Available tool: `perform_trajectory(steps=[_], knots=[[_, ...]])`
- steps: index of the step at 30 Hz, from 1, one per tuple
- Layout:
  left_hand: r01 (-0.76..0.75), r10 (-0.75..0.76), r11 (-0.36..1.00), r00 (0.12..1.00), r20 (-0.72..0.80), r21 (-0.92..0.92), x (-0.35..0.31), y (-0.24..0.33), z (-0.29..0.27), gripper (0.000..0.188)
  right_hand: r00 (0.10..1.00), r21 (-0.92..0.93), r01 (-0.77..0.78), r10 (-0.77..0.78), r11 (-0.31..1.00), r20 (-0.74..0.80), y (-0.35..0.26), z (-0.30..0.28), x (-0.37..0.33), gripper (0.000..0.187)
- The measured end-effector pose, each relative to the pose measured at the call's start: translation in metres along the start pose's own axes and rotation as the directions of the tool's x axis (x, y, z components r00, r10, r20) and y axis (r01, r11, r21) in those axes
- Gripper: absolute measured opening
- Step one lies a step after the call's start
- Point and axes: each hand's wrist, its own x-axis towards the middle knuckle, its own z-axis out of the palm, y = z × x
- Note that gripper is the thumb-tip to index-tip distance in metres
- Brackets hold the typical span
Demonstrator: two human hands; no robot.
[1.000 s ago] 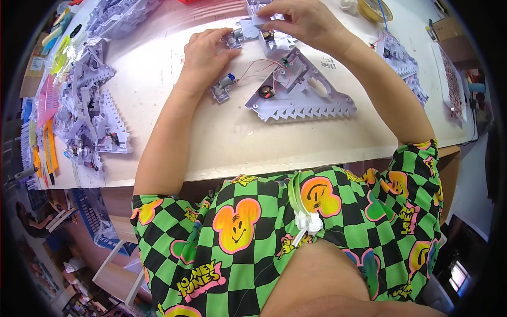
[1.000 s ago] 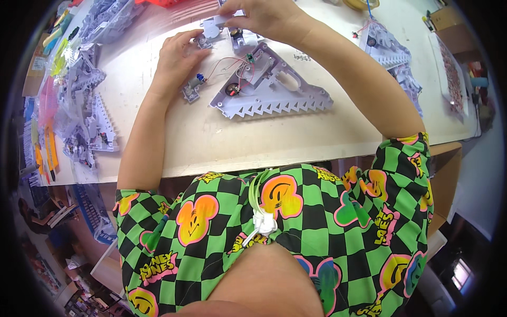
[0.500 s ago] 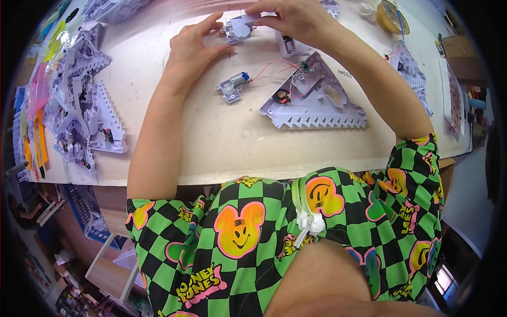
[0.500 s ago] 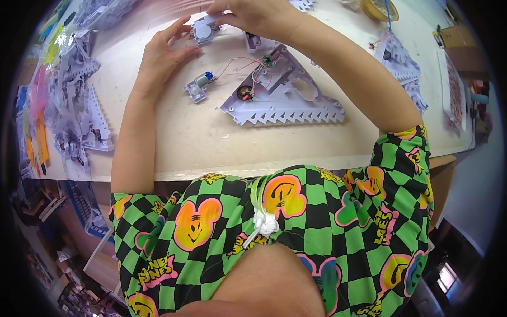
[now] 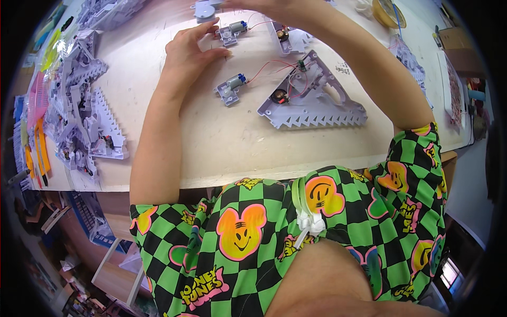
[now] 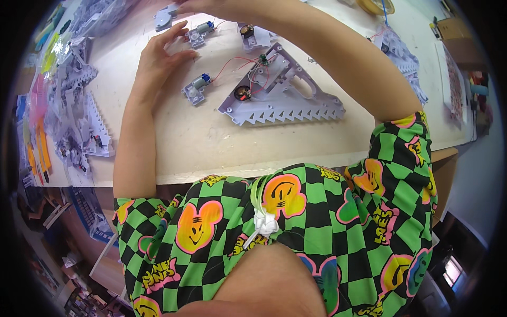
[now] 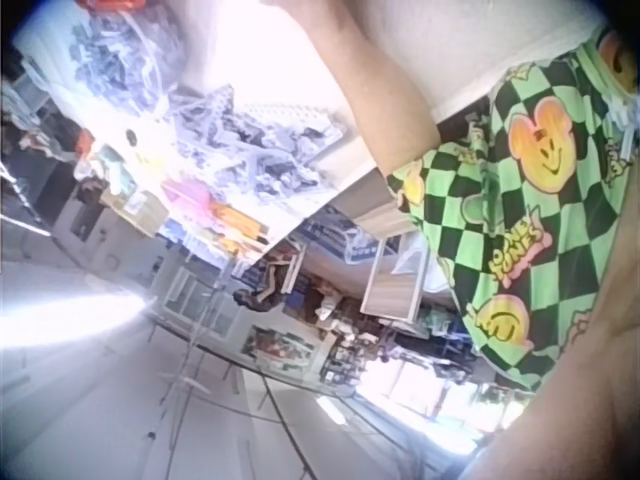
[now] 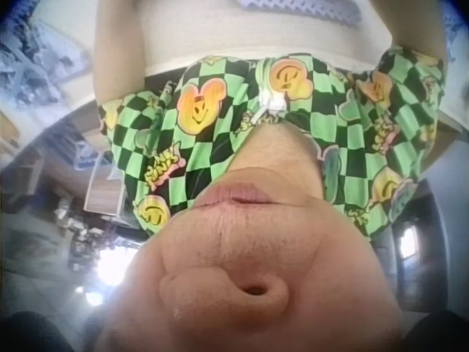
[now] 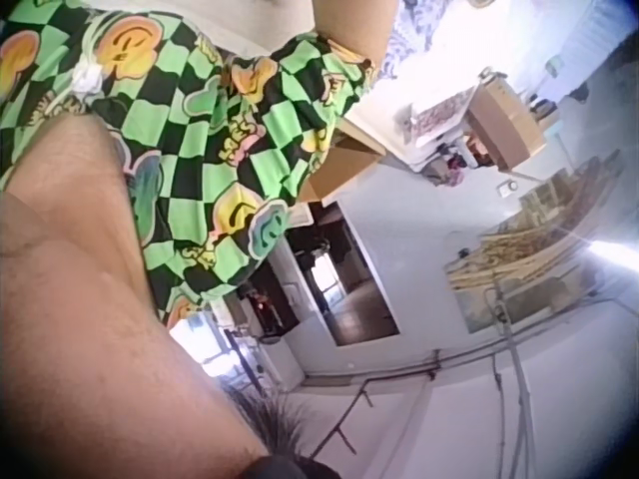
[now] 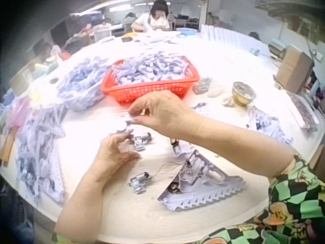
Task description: The person assembles a toy gun by combining plastic casings, an electric motor, wiring, and plastic gears.
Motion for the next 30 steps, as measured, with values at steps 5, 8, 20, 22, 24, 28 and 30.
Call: perform_trajectory(steps=[5,8,20,22,24,28,30], knots=[[0.037,-0.037,0.996,0.999,-0.005,0.076,-0.004,0.010,-0.010,0.055,0.995,-0.166,0.104,-0.100,0.981,0.028,0.029,0.022,-0.006,0.019],[-0.029,0.036,0.998,0.993,-0.114,0.058,-0.021,0.003,-0.027,0.049,0.984,-0.125,0.172,-0.165,0.977,0.061,0.034,0.037,-0.005,0.024],[-0.109,0.115,0.993,0.984,-0.140,0.049,-0.054,0.037,-0.051,0.050,0.984,-0.325,0.165,-0.134,0.931,0.116,-0.050,-0.001,-0.039,0.020],[-0.142,0.142,0.990,0.983,-0.115,0.014,-0.057,0.037,-0.054,0.050,0.985,-0.349,0.168,-0.144,0.922,0.094,-0.054,0.000,-0.040,0.020],[-0.136,0.137,0.991,0.985,-0.109,0.019,-0.058,0.036,-0.056,0.050,0.985,-0.358,0.169,-0.142,0.918,0.100,-0.058,0.003,-0.041,0.020],[-0.138,0.140,0.990,0.985,-0.097,0.021,-0.059,0.036,-0.055,0.048,0.980,-0.382,0.198,-0.181,0.903,0.080,-0.056,0.007,-0.044,0.021],[-0.120,0.122,0.992,0.988,-0.098,0.025,-0.061,0.039,-0.052,0.048,0.979,-0.390,0.205,-0.181,0.898,0.097,-0.056,0.005,-0.046,0.021]])
